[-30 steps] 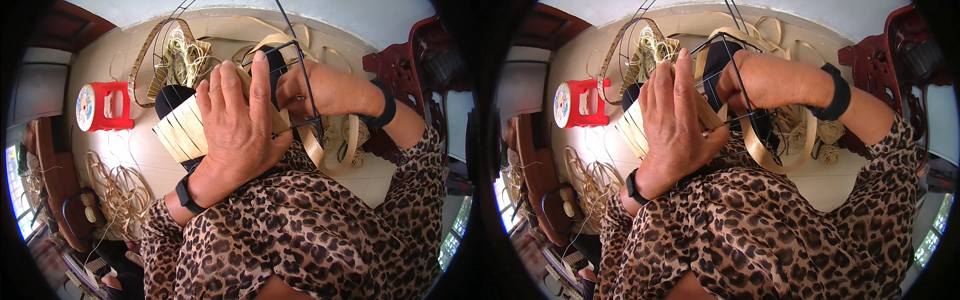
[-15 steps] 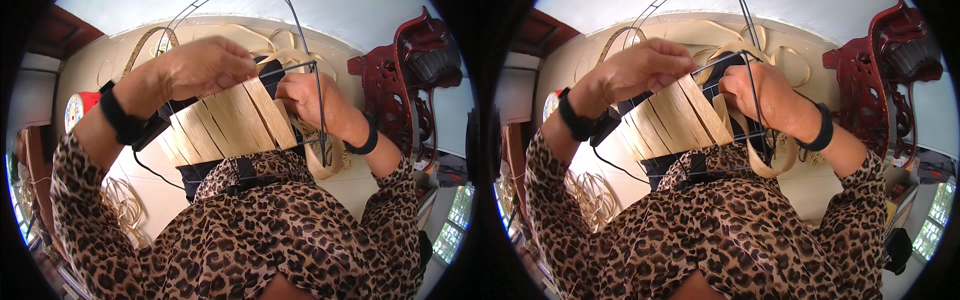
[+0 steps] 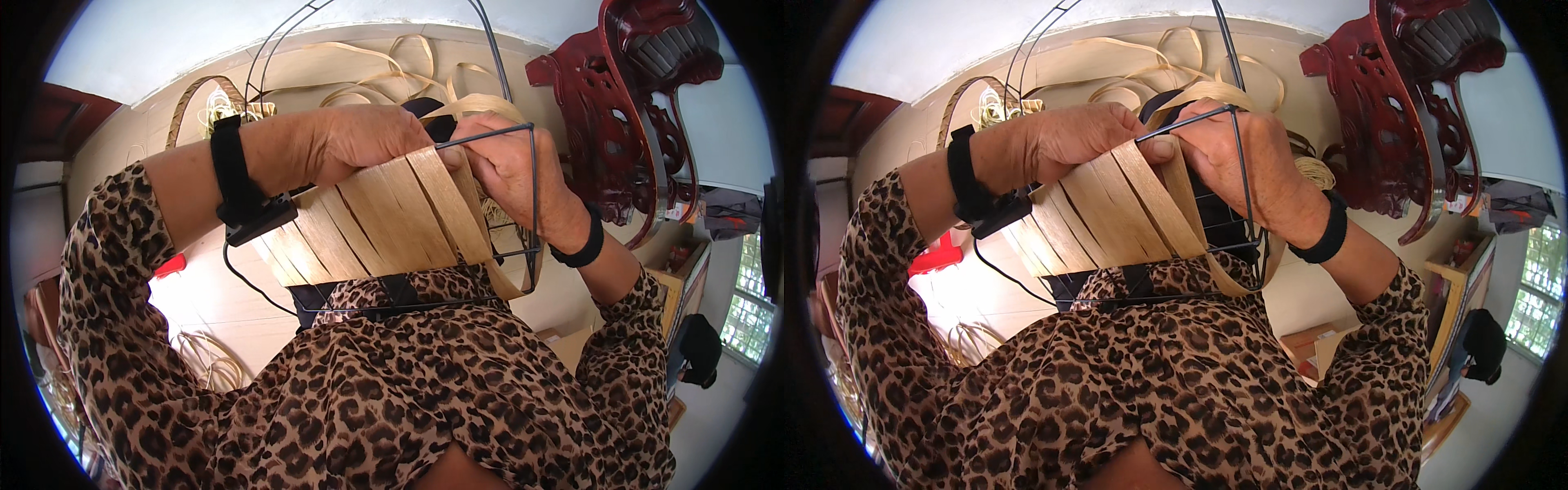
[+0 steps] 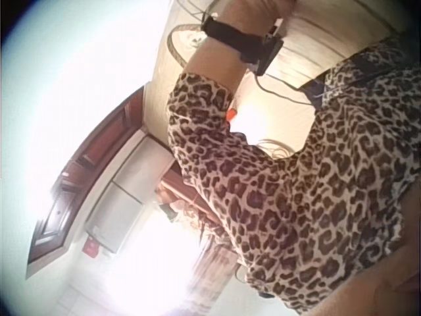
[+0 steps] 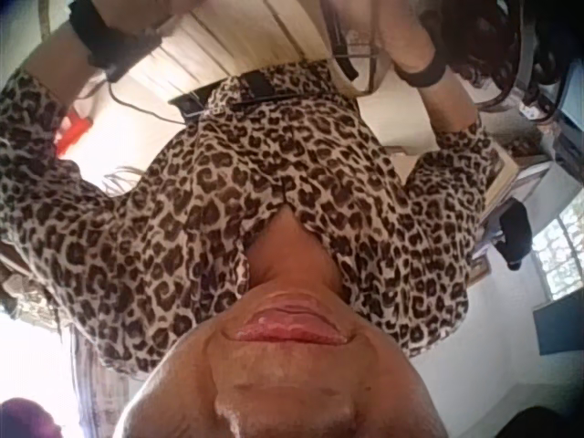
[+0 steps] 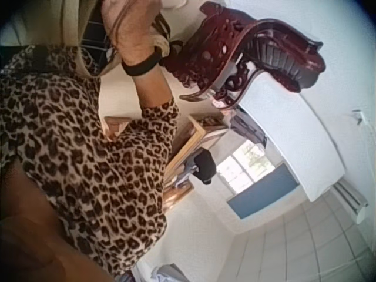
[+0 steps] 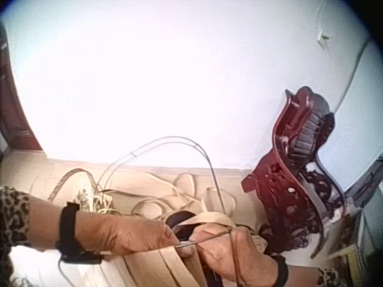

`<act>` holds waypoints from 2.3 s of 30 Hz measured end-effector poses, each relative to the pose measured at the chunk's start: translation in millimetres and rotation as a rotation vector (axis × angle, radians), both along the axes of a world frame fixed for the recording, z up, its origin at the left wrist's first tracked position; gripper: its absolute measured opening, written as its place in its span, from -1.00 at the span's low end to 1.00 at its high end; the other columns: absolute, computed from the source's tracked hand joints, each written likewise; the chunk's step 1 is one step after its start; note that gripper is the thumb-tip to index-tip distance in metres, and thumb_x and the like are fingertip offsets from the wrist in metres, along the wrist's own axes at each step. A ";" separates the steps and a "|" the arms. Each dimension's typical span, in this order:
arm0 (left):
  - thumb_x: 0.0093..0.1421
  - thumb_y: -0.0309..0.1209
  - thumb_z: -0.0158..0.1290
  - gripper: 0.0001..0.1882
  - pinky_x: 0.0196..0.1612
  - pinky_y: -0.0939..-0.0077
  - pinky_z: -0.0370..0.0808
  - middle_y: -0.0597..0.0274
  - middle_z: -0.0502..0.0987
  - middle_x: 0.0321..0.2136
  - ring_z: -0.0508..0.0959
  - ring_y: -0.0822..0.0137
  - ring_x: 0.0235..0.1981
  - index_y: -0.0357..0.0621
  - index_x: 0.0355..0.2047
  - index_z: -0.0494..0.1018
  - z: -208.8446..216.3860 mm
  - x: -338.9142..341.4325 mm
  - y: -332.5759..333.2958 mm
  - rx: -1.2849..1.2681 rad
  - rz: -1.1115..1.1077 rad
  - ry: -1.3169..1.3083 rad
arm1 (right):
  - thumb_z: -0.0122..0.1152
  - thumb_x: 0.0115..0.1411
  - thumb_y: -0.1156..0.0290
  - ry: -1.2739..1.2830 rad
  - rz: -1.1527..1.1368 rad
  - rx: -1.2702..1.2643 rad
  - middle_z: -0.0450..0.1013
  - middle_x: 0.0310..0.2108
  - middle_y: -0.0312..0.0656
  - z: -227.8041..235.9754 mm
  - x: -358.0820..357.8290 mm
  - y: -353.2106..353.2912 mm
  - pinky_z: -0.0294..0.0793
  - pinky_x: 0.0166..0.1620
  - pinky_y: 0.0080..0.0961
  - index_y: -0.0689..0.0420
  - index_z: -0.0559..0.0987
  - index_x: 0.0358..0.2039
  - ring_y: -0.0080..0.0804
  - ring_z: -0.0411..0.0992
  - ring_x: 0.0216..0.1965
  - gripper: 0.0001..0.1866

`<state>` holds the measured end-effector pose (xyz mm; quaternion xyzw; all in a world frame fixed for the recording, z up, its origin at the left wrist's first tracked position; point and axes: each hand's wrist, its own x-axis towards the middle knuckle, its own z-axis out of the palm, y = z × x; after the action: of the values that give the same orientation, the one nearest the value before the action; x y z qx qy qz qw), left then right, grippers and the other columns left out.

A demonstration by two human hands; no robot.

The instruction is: The person weaves a basket by inserting and bending bamboo strips into a wire frame, securing them by hand.

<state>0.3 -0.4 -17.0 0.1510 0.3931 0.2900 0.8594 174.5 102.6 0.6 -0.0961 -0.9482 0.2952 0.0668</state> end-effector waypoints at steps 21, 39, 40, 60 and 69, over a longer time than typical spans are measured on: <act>0.07 -0.20 0.13 -0.65 -0.30 0.56 0.54 0.20 0.56 -0.43 0.54 0.44 -0.44 -0.26 -0.31 0.51 8.6 1.2 -15.7 0.169 0.180 -0.063 | 0.05 -0.02 0.62 0.028 0.234 0.028 0.48 -0.31 -0.12 37.7 3.4 14.5 0.48 -0.31 -0.45 0.17 0.48 -0.21 -0.13 0.47 -0.36 -0.70; 0.08 -0.41 0.11 -0.78 -0.46 0.67 0.53 0.19 0.58 -0.48 0.55 0.49 -0.56 -0.34 -0.32 0.52 2.1 3.0 -13.0 0.190 0.271 -0.044 | 0.36 -0.34 0.46 0.084 0.248 0.220 0.36 -0.50 -0.34 69.7 33.0 -27.2 0.26 -0.01 -0.27 0.12 0.44 -0.64 -0.44 0.35 -0.37 -0.76; 0.08 -0.41 0.11 -0.78 -0.46 0.67 0.53 0.19 0.58 -0.48 0.55 0.49 -0.56 -0.34 -0.32 0.52 3.2 3.1 -13.2 0.197 0.280 -0.039 | 0.37 -0.33 0.46 0.086 0.245 0.234 0.36 -0.50 -0.35 68.7 32.9 -27.5 0.25 0.00 -0.29 0.11 0.44 -0.65 -0.46 0.35 -0.41 -0.76; 0.03 -0.49 0.13 -0.85 -0.33 0.67 0.52 0.24 0.58 -0.48 0.55 0.47 -0.50 -0.28 -0.37 0.52 4.9 6.7 -10.7 0.263 0.445 -0.106 | 0.18 -0.05 0.33 -0.342 0.677 0.051 0.42 -0.45 -0.01 83.9 -77.2 72.5 0.35 -0.31 -0.37 0.34 0.51 -0.41 -0.15 0.40 -0.38 -0.71; -0.01 -0.53 0.15 -0.92 -0.20 0.65 0.46 0.24 0.55 -0.49 0.51 0.46 -0.42 -0.26 -0.46 0.53 13.3 5.6 -13.1 0.208 0.496 -0.056 | 0.05 -0.07 0.47 -0.617 0.572 -0.161 0.25 -0.79 -0.26 43.9 -88.7 63.5 0.13 -0.64 -0.54 0.33 0.51 -0.56 -0.57 0.13 -0.74 -0.84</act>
<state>5.9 -13.6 -3.7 0.1294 0.3622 0.5346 0.7525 85.8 166.1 44.5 0.0821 -0.8862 0.3323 -0.3122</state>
